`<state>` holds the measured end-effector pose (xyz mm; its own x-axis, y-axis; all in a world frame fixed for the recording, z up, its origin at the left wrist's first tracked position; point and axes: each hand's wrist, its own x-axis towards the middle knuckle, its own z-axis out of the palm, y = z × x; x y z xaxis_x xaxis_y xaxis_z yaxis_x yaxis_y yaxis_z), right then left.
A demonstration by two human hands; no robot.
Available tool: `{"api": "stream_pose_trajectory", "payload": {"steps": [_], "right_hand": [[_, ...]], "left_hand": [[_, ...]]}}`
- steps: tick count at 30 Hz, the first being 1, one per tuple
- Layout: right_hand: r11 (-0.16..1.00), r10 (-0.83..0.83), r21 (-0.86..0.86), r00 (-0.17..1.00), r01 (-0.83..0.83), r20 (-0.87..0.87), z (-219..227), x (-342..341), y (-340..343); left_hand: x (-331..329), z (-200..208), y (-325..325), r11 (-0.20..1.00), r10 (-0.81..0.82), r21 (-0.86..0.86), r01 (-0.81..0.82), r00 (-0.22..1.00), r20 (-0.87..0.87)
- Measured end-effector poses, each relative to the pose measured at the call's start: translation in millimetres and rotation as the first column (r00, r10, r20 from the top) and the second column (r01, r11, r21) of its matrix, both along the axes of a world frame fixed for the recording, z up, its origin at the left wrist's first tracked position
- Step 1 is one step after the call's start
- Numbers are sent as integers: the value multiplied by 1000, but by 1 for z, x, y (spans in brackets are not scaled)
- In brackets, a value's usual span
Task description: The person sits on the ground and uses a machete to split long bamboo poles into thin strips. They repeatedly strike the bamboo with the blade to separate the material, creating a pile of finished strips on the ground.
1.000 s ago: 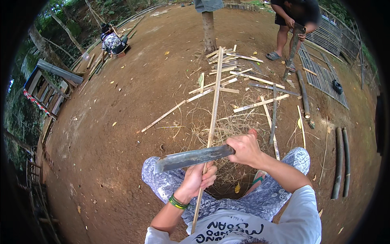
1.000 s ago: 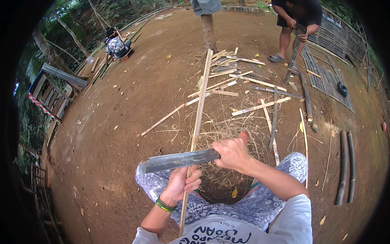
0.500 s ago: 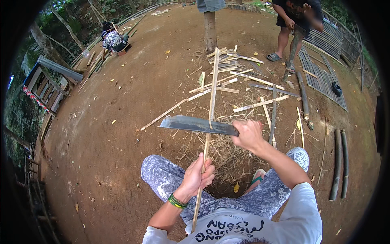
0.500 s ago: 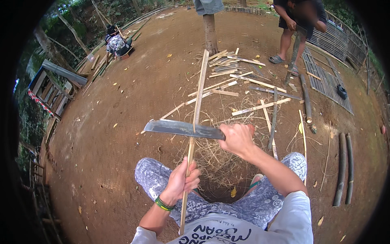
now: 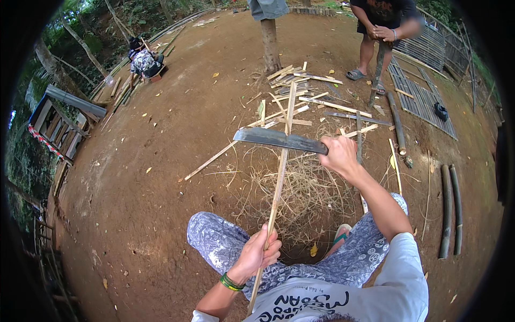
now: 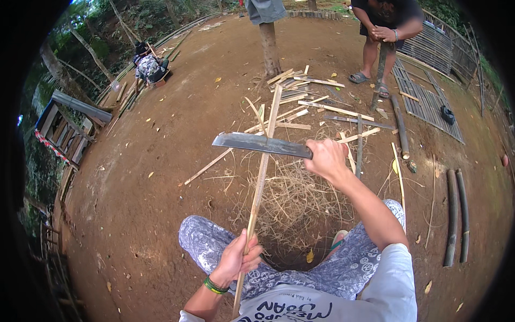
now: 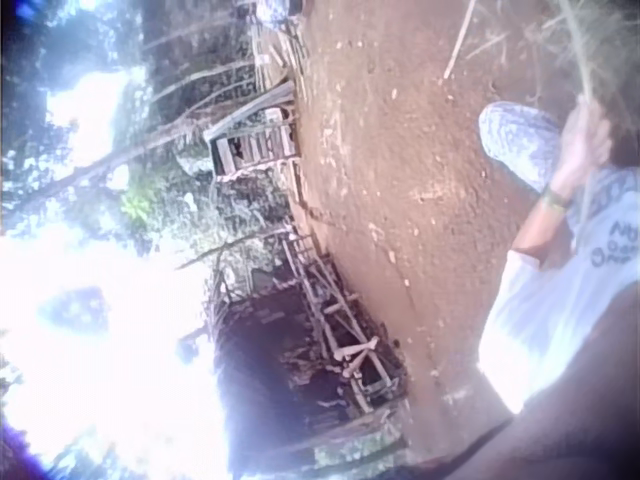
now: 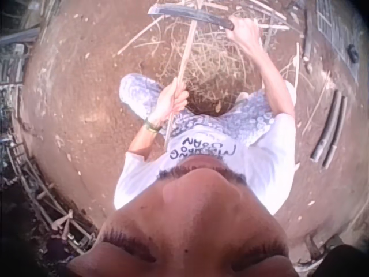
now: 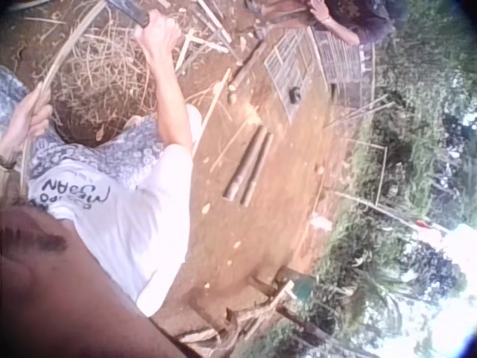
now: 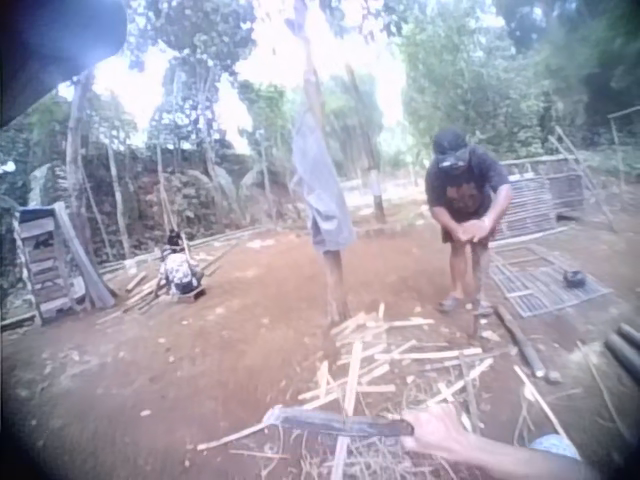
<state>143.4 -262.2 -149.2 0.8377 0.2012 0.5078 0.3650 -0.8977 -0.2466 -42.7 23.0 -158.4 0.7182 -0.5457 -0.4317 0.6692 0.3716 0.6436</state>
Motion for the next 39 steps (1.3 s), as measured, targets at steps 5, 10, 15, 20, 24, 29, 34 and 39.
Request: {"api": "stream_pose_trajectory", "payload": {"steps": [5,10,15,20,24,29,34,39], "right_hand": [[977,212,14,974,-214,72,-8,-17,16],[993,-113,20,993,114,-38,6,32,-29],[993,102,-60,994,-99,49,4,26,-22],[877,-317,316,929,363,-189,19,62,-75],[930,70,367,982,0,-177,13,-12,-4],[922,380,114,921,-369,-91,-13,-77,55],[920,382,76,923,-385,45,-14,-74,59],[992,65,104,998,-65,4,2,-31,30]], "left_hand": [[-8,-2,7,1000,15,25,-16,1000,24],[-26,-13,17,1000,9,25,-9,1000,-16],[-36,-18,21,997,-60,48,61,998,-20],[-46,-16,30,997,-60,-45,61,998,15],[-13,-25,22,988,76,-138,-72,997,24],[13,-4,4,993,95,-86,-86,990,104],[15,-1,0,995,82,-56,-77,992,92],[5,13,1,992,-15,-122,29,993,114]]}}
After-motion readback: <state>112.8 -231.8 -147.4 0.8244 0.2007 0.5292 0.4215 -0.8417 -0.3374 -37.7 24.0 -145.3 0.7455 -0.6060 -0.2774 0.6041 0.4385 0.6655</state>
